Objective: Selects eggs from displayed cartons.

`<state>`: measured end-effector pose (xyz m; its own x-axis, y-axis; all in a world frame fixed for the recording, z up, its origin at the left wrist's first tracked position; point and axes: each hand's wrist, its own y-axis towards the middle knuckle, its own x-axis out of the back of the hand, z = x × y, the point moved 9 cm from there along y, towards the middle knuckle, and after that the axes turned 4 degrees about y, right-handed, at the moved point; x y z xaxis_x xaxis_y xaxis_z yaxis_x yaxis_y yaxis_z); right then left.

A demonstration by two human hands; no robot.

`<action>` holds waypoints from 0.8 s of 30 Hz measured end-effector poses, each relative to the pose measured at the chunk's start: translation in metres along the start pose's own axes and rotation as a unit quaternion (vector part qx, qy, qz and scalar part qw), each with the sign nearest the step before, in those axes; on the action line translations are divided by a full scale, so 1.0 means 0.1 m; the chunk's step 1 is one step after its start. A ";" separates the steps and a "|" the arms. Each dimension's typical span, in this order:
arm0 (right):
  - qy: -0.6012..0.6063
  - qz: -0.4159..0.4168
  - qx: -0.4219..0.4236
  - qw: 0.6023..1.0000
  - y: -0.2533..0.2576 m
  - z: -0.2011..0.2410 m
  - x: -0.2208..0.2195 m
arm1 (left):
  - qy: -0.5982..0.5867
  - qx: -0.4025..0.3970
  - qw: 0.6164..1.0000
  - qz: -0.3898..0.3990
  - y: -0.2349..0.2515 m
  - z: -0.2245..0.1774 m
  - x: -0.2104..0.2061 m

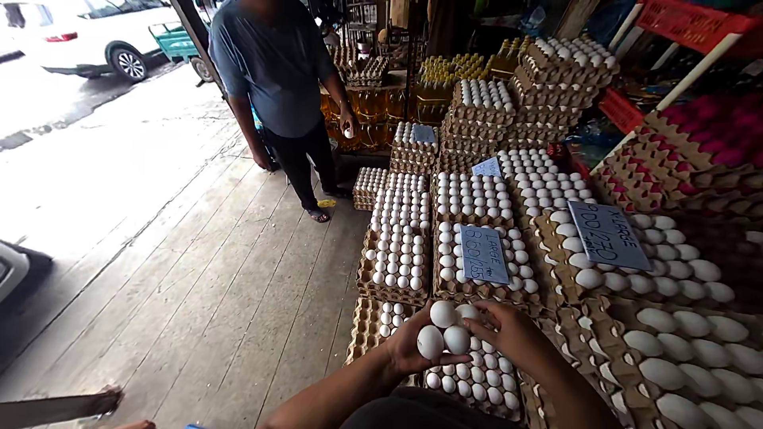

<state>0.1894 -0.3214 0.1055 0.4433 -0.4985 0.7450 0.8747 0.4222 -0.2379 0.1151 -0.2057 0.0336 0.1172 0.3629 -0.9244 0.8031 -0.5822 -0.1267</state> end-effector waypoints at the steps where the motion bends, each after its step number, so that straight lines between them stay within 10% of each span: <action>1: -0.006 0.007 -0.004 1.000 0.01 0.04 -0.04 | 0.001 -0.002 1.000 -0.002 -0.04 -0.03 0.02; 24: 0.102 0.038 -0.001 0.994 -0.14 0.15 -0.38 | -0.013 0.020 1.000 0.012 -0.36 -0.12 0.04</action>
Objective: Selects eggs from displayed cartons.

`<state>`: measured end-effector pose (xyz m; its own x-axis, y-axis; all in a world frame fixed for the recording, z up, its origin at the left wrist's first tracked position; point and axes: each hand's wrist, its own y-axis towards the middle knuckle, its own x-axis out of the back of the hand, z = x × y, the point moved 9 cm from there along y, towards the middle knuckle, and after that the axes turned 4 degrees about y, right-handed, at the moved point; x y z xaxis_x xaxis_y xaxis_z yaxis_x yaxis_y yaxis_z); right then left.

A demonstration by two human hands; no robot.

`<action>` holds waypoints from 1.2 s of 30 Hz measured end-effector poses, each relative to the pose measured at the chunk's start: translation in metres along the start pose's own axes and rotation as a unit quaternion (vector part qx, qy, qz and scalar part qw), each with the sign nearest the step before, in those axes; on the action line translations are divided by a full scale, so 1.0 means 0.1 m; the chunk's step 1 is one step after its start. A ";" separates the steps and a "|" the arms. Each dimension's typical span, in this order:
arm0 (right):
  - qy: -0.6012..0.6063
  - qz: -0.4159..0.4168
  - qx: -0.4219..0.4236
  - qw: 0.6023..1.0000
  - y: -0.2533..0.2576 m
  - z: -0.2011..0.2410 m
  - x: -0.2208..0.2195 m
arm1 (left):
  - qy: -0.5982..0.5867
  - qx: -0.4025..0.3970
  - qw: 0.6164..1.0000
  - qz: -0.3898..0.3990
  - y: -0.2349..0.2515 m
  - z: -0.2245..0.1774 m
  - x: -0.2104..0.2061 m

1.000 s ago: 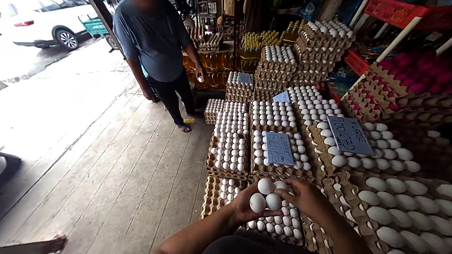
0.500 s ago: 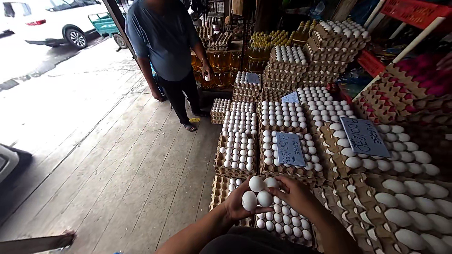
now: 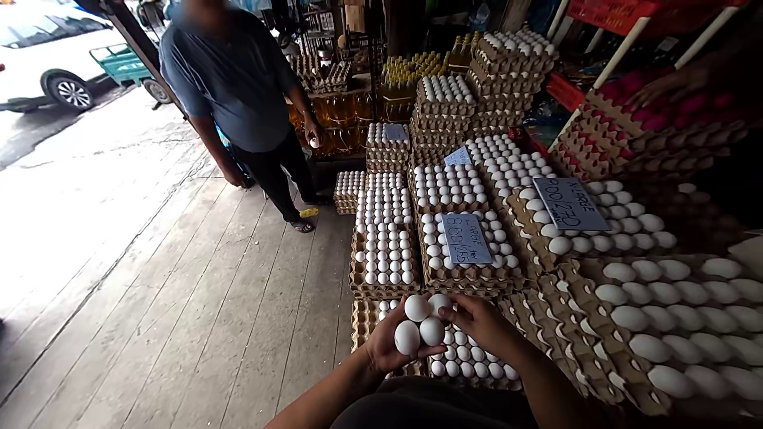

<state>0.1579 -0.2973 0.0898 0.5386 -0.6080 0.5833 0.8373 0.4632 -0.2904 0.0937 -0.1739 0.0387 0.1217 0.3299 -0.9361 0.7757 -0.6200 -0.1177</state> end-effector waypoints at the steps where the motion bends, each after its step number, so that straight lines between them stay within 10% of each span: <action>1: 0.005 -0.001 -0.004 1.000 -0.01 -0.01 0.00 | 0.002 0.002 1.000 0.000 0.01 0.01 0.00; 24: 0.130 -0.121 0.005 0.984 -0.09 0.24 0.12 | -0.106 -0.052 0.991 -0.060 -0.58 -0.28 0.16; 36: 0.048 -0.015 0.204 0.978 0.30 1.95 -0.63 | -0.109 -0.142 0.984 -0.023 -1.91 -0.89 0.82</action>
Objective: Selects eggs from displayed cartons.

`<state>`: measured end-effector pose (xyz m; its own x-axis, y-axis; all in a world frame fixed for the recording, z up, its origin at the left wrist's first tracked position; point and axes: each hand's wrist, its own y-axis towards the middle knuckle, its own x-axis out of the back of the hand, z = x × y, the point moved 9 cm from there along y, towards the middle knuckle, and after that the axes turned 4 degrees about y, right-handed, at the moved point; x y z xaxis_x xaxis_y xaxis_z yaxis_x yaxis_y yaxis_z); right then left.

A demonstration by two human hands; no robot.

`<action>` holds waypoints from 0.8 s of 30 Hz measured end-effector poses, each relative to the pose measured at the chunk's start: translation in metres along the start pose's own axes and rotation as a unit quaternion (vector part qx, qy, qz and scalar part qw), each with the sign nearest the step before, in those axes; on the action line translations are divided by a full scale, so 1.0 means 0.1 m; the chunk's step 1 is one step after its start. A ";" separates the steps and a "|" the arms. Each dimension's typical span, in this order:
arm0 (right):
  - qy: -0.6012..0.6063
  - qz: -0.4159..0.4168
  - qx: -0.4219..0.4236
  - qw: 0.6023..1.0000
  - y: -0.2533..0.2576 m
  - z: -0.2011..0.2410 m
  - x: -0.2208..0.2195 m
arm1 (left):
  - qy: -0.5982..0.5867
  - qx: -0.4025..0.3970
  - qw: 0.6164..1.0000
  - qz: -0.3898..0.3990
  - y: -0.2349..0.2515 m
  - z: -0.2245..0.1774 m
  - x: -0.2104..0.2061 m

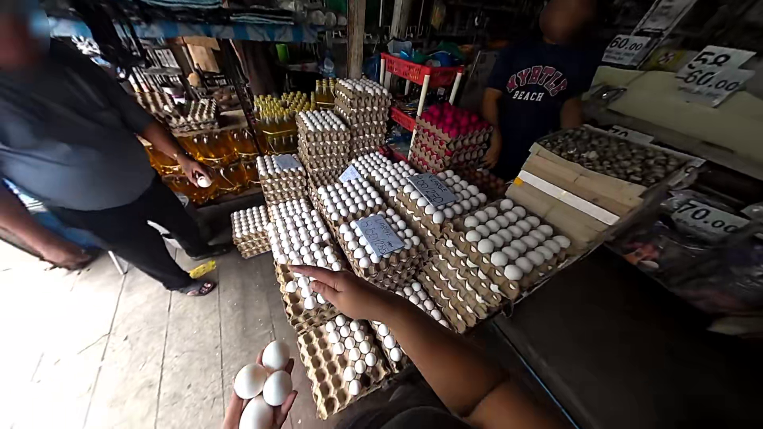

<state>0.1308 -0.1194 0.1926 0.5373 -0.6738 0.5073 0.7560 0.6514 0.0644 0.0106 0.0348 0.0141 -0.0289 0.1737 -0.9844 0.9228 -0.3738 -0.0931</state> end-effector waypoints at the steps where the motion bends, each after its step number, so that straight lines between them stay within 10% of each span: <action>1: 0.004 0.004 -0.012 1.000 0.00 -0.06 -0.09 | 0.001 -0.016 1.000 -0.011 -0.11 -0.05 0.04; 24: 0.056 0.137 -0.155 0.977 0.51 -1.06 -1.48 | -0.104 -0.269 0.953 -0.093 -1.73 -0.99 0.27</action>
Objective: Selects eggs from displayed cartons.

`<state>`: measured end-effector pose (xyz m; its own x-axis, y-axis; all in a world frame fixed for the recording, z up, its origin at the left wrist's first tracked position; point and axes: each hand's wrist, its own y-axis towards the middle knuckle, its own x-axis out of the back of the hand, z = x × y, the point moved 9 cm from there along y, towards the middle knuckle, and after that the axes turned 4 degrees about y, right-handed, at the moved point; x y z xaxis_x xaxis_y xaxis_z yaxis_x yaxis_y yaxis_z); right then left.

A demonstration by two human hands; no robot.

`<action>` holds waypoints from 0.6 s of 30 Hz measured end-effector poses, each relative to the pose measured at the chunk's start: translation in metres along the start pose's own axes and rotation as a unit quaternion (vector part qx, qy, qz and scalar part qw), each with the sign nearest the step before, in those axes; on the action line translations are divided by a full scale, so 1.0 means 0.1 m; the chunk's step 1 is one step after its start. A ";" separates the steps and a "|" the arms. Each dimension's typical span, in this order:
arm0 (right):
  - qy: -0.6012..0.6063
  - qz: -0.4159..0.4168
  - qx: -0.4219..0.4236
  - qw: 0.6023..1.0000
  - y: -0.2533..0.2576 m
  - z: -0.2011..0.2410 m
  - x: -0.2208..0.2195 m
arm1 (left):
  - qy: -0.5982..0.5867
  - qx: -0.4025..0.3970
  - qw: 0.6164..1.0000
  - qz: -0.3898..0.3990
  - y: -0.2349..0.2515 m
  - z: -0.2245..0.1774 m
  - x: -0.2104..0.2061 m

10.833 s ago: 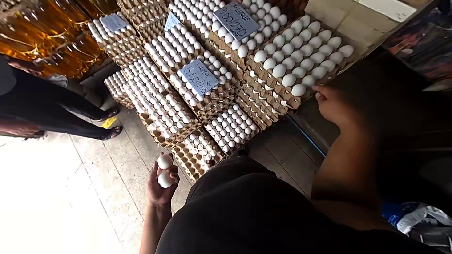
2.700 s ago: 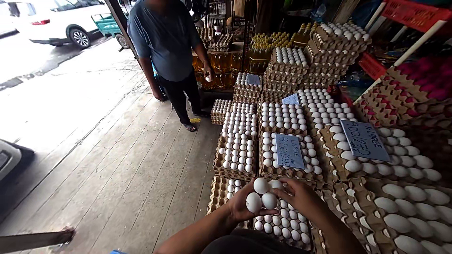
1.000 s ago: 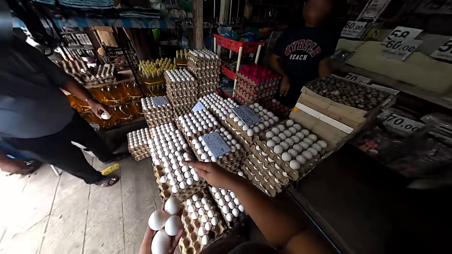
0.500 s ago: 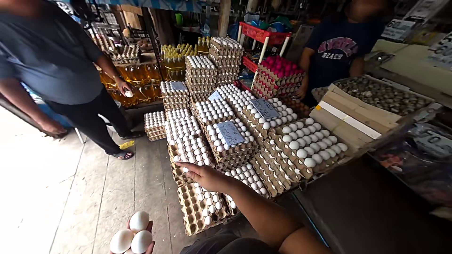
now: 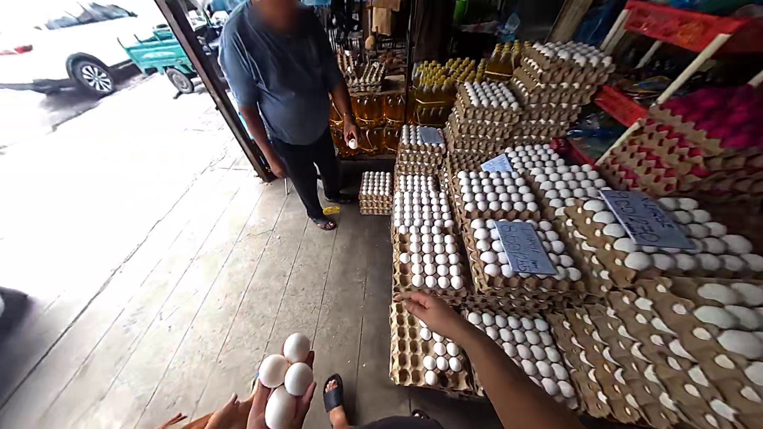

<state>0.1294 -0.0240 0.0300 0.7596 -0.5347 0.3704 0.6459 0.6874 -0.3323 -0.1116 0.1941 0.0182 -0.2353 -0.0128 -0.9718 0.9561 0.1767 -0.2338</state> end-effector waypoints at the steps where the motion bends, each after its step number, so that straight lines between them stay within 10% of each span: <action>1: 0.000 -0.006 0.000 1.000 0.13 0.00 -0.02 | 0.006 -0.005 1.000 -0.013 0.05 -0.12 0.00; 18: 0.038 -0.091 -0.011 0.995 2.26 0.73 -0.66 | 0.049 0.063 0.997 0.024 1.57 -1.93 -0.20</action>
<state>0.2195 0.2025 -0.0067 0.6329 -0.6857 0.3595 0.7742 0.5654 -0.2845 0.0093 0.4120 0.0070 -0.1980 0.0908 -0.9760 0.9797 0.0505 -0.1941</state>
